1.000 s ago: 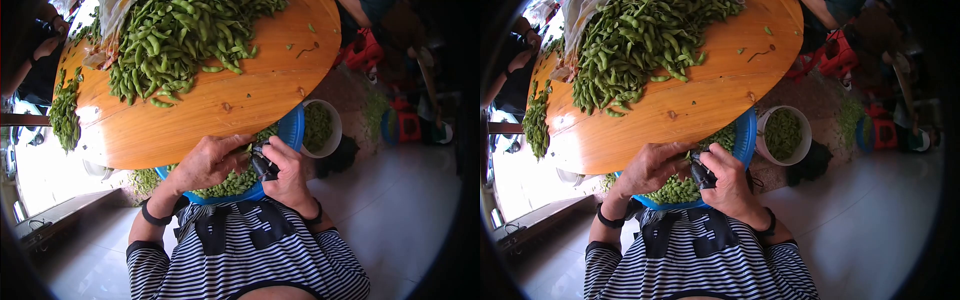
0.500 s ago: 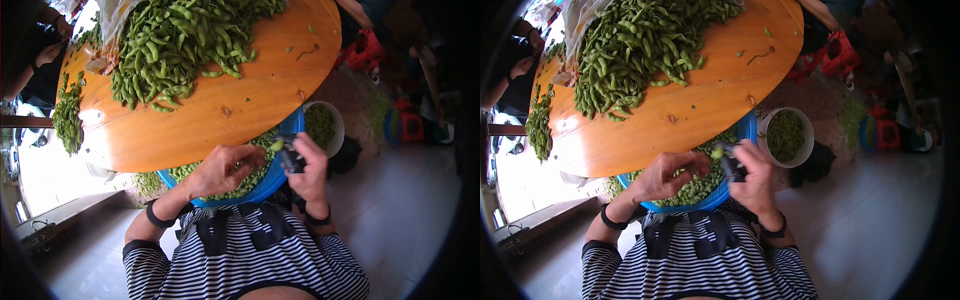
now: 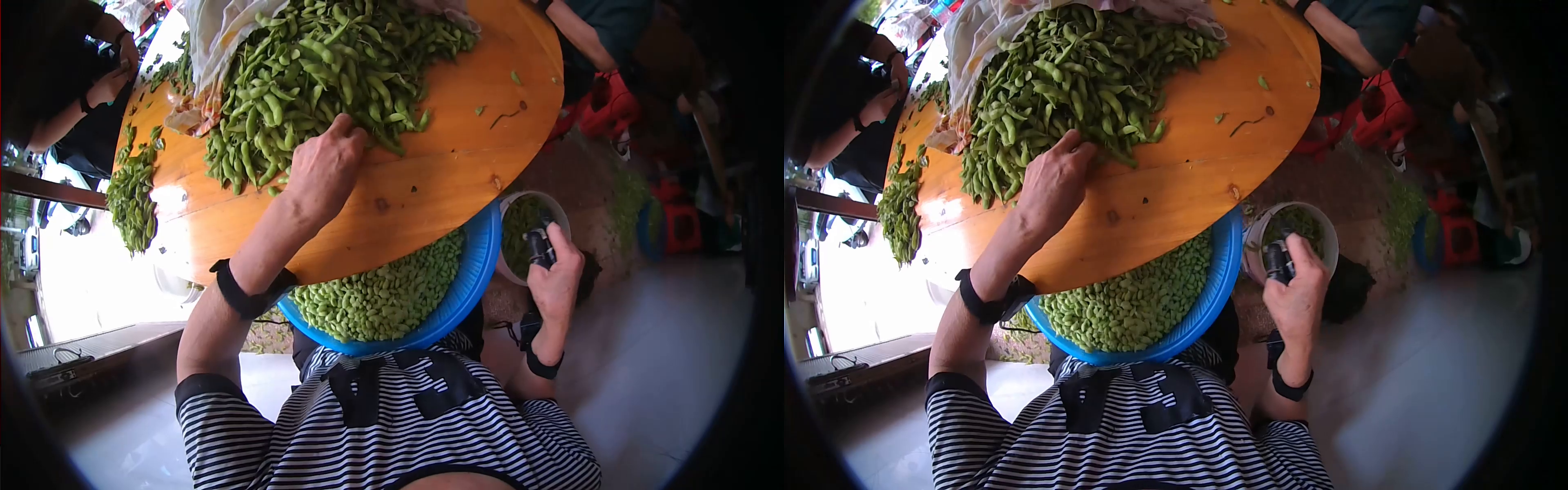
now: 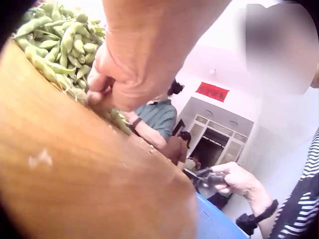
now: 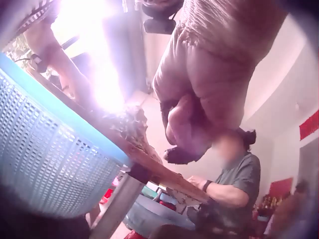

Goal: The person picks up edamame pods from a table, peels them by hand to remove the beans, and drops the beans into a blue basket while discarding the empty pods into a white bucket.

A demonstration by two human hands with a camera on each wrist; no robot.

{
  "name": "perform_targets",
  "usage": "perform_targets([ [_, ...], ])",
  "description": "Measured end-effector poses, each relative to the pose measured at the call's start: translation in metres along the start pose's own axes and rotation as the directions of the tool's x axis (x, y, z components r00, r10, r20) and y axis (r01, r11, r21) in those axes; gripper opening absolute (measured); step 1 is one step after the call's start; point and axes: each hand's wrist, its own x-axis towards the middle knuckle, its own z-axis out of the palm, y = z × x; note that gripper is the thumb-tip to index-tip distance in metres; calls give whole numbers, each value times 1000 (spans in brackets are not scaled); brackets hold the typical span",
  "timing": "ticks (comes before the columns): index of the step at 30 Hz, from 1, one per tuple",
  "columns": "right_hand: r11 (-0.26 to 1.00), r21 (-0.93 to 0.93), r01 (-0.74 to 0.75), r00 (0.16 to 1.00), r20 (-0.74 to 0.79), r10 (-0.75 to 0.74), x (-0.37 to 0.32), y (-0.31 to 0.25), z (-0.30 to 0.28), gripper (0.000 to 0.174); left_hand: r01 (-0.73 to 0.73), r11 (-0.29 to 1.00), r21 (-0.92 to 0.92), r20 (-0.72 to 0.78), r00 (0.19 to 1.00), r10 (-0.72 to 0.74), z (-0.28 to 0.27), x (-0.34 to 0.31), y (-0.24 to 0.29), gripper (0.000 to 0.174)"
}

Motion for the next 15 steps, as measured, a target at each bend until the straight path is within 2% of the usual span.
perform_targets([
  [2,981,185,54,998,29,-61,2,-17,5,24,-35,999,-39,-63,997,33,0,-6,5,16],
  [4,911,405,-72,992,120,25,-3,-25,18,22,-79,993,-84,-122,990,68,-4,-16,16,13],
  [6,851,515,-104,979,205,-4,-3,-47,19,23,21,856,-516,-11,999,-32,-21,-30,34,12],
  [7,800,567,-195,952,307,15,-2,-56,20,26,62,762,-644,23,998,-62,-25,-37,43,14],
  [8,742,605,-287,913,408,21,-2,-61,20,28,59,760,-648,26,998,-56,-23,-46,49,14],
  [10,643,678,-355,865,500,-49,-4,-59,32,31,246,489,-837,251,966,-56,-15,-62,55,16],
  [11,569,724,-390,864,502,-48,-5,-65,36,33,188,348,-918,190,981,-29,-6,-68,58,15],
  [12,489,764,-422,862,505,-45,-6,-69,39,34,190,346,-919,191,981,-31,-7,-71,62,15],
  [13,491,761,-424,860,508,-44,-6,-68,40,34,259,172,-950,249,966,-73,-10,-74,66,14],
  [14,420,785,-456,845,529,-72,-7,-64,42,37,313,-11,-950,313,944,-104,-11,-76,69,14],
  [15,348,801,-486,830,548,-101,-7,-63,43,39,313,-17,-949,313,944,-105,-9,-79,69,14],
])
